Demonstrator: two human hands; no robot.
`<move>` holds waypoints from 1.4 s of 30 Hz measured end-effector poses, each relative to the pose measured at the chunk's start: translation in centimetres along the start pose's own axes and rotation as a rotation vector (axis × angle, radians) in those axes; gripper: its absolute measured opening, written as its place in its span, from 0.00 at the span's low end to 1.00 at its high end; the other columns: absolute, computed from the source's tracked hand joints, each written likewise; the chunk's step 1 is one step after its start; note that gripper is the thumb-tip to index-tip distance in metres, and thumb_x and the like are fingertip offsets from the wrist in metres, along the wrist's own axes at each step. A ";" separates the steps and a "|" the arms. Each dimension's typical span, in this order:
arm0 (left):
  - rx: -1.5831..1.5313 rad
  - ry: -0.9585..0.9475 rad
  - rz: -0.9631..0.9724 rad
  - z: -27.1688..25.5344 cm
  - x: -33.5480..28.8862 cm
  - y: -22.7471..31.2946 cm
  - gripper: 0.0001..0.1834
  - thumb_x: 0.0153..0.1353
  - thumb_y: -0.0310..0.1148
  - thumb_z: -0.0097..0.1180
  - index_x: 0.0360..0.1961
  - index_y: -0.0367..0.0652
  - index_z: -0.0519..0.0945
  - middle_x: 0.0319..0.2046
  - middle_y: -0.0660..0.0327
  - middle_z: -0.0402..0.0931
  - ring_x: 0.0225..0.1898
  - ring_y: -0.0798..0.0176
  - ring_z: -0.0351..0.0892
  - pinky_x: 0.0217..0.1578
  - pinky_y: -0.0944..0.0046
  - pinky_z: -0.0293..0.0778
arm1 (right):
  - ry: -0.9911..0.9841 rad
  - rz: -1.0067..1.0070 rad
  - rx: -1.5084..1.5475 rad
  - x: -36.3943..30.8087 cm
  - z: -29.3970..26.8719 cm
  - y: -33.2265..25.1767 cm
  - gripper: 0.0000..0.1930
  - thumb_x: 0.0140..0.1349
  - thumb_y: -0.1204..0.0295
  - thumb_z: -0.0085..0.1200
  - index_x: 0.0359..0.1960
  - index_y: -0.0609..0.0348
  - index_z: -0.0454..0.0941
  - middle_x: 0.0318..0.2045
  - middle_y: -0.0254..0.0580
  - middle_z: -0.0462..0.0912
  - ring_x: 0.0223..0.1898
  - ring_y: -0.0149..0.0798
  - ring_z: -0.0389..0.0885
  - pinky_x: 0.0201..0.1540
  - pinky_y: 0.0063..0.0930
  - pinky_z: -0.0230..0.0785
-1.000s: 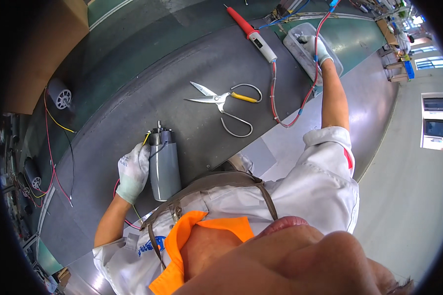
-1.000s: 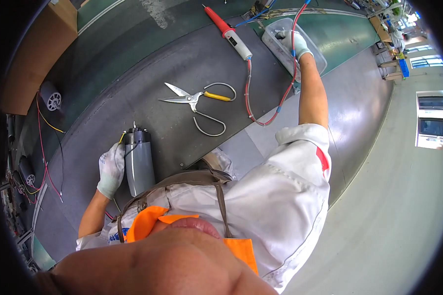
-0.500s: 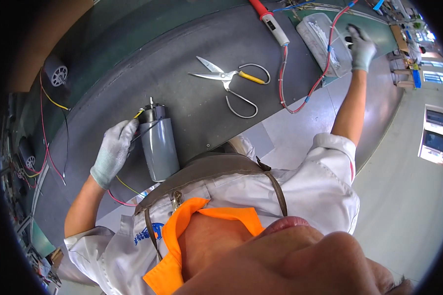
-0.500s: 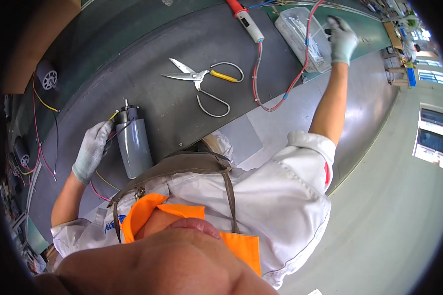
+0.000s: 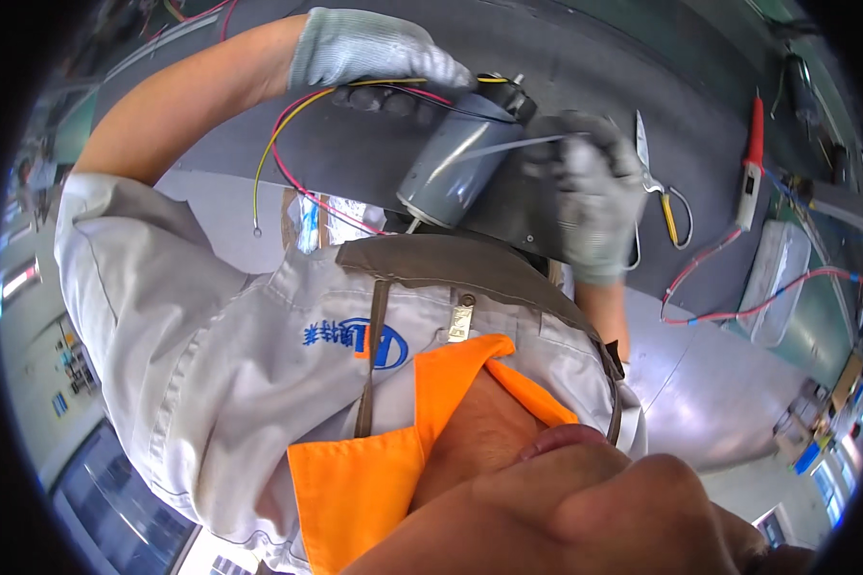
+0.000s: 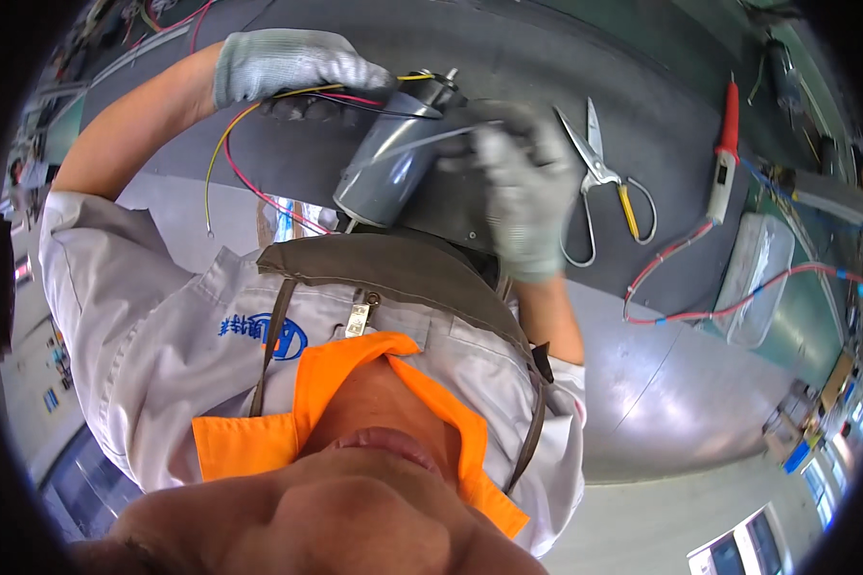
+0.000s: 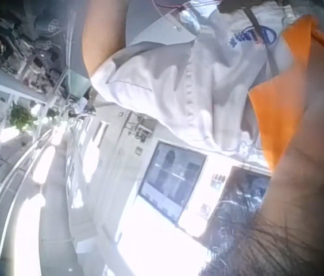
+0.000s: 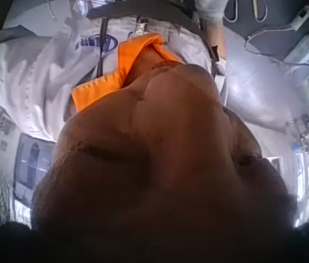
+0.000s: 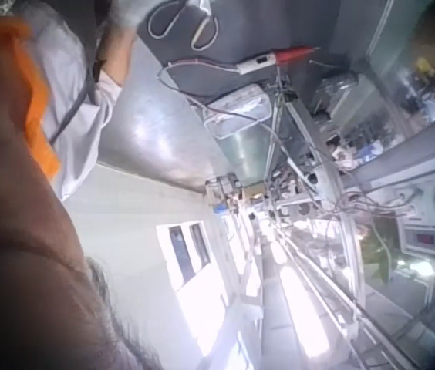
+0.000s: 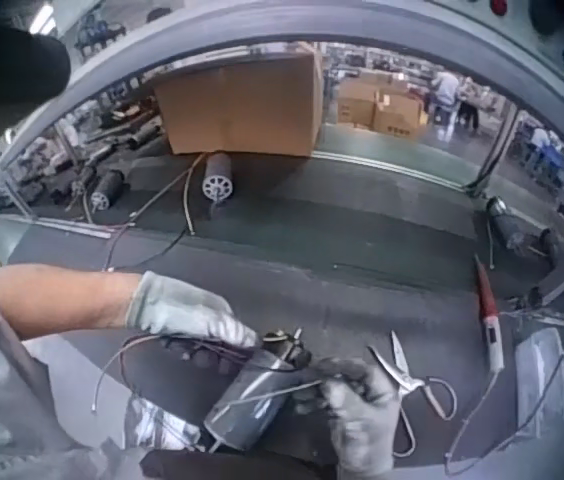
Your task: Assembling wire leads and components onto cylindrical electric motors at a factory workstation.
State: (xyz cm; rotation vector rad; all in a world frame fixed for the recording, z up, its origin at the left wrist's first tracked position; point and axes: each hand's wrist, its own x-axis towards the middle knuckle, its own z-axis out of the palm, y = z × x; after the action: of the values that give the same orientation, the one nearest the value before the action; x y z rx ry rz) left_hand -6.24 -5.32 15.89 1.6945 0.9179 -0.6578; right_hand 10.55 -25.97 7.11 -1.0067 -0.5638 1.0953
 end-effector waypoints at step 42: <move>-0.570 0.564 0.525 7.8 5.7 -3.1 0.11 0.64 0.30 0.64 0.43 0.33 0.82 0.36 0.62 0.83 0.36 0.76 0.79 0.39 0.72 0.78 | 0.035 0.091 -0.160 5.1 2.7 -0.8 0.26 0.63 0.74 0.55 0.64 0.68 0.71 0.27 0.34 0.81 0.25 0.22 0.75 0.25 0.17 0.64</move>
State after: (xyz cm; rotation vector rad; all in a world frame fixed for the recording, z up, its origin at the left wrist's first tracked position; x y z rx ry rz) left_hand -5.54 -10.85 7.46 1.5059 0.8703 0.4272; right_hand 10.73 -20.33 8.67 -1.1978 -0.5894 1.1237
